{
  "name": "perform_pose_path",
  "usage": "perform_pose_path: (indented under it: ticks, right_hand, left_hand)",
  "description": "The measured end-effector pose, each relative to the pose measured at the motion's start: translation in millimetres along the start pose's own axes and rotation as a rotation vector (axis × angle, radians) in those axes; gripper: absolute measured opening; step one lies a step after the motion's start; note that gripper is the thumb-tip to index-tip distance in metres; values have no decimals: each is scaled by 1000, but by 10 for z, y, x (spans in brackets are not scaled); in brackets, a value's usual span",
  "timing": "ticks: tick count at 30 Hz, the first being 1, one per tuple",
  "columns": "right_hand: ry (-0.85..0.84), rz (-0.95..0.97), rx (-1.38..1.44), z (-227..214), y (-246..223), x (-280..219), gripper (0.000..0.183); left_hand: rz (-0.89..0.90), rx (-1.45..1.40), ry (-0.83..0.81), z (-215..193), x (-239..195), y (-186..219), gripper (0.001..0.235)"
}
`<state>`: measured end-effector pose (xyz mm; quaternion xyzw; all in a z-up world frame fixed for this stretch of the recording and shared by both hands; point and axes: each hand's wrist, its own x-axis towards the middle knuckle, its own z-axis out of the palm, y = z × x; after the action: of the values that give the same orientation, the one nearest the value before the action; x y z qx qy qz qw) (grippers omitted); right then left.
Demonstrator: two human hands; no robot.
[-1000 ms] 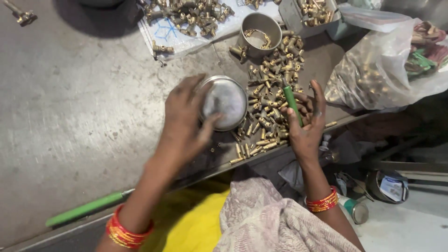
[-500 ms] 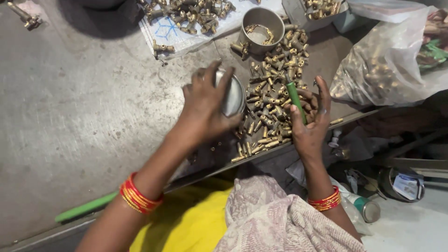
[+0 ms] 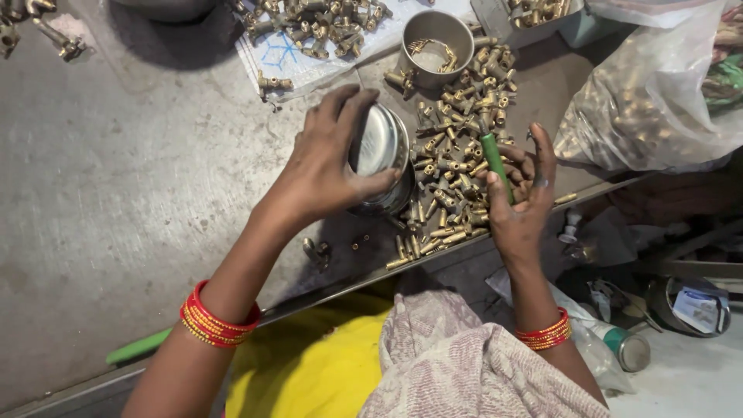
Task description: The person sits at a metal workbench covered with brass fittings and uses a green-handled hand tool to work on the fittings one at a time, fitting each piece onto the tool and rotating it, then setting the piece aside. Near the end the person opens a tin, wipes their hands with a cloth, and sets the tool down.
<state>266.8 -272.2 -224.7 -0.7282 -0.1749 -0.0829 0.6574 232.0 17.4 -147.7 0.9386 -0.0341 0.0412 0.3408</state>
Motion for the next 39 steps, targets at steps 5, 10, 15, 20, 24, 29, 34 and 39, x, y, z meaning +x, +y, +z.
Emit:
perform_pose_path:
  ticks: [5,10,15,20,24,29,34,39]
  right_hand:
    - [-6,-21,-41,-8,-30,-6,70]
    - [0,-12,1,-12,-13,-13,71]
    - [3,-19,33,-12,17,-20,71]
    - [10,-28,8,-15,24,-16,73]
    - [18,-34,50,-2,37,-9,72]
    - [23,-16,47,6,12,-11,71]
    - [22,-3,37,21,-42,0,69]
    - [24,-14,59,6,-10,-3,69]
  left_hand:
    - [73,104,-29,172,-39,98,111]
    - [147,314,-91,296,-132,175,110]
    - [165,340,-93,304,-98,38,109]
    - [100,447,-32,113,258,-469,113]
    - [104,431,15,-71,395,-662,109]
    - [44,432,-56,-114,303,-509,107]
    - [63,415,-74,-59,325,-638,110]
    - [91,242,-26,-154,304,-501,98]
